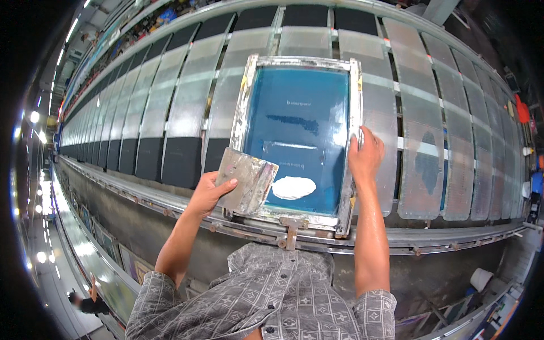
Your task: The person uses a squeegee to spread white ink across a screen printing frame mounted on a conveyor. The person repeatedly pulls the squeegee across the screen to distribute the ink evenly over the mesh.
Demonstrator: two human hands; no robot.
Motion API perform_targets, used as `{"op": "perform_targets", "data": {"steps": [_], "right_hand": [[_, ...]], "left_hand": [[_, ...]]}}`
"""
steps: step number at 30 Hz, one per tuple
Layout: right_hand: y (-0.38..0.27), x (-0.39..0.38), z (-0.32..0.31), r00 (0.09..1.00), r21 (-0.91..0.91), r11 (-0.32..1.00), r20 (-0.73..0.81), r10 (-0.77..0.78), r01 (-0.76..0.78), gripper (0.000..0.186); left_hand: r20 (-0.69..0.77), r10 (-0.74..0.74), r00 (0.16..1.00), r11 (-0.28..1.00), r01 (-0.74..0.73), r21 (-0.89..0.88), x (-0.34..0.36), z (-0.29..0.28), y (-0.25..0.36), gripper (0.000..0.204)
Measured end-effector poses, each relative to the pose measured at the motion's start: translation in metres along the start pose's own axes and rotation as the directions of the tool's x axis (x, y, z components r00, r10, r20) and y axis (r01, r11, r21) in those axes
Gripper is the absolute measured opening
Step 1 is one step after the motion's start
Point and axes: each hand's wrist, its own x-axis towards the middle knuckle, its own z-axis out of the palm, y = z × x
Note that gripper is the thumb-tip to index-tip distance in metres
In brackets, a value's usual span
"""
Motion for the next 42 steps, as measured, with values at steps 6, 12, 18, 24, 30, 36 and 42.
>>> {"op": "perform_targets", "data": {"steps": [6,12,18,24,30,36,42], "right_hand": [[0.031,-0.02,0.005,0.962,0.197,0.942,0.027,0.272,-0.272,0.019],[0.023,-0.026,0.006,0.937,0.189,0.918,0.043,0.347,-0.348,0.022],[0.023,-0.026,0.004,0.944,0.227,0.917,0.063,0.323,-0.328,0.022],[0.028,-0.028,0.005,0.947,0.314,0.895,0.048,0.319,-0.317,0.02],[0.029,-0.027,0.01,0.953,0.274,0.915,0.017,0.301,-0.294,0.02],[0.03,-0.024,0.007,0.954,0.285,0.911,0.053,0.296,-0.298,0.02],[0.032,-0.026,0.006,0.961,0.287,0.918,0.025,0.276,-0.272,0.019]], "left_hand": [[0.153,0.062,0.986,0.978,-0.091,0.186,0.026,0.021,0.017,0.025],[0.85,0.352,0.391,-0.122,-0.882,0.456,0.056,0.073,0.032,0.037],[0.932,0.273,0.239,-0.131,-0.95,0.282,0.091,0.128,0.007,0.03],[0.878,0.243,0.412,-0.207,-0.863,0.462,0.089,0.089,0.003,0.023],[0.512,0.384,0.768,0.098,-0.585,0.805,0.055,0.061,0.007,0.015],[0.548,0.559,0.622,-0.01,-0.656,0.755,0.046,0.069,-0.046,0.027],[0.628,0.385,0.677,0.08,-0.702,0.708,0.047,0.055,-0.025,0.025]]}}
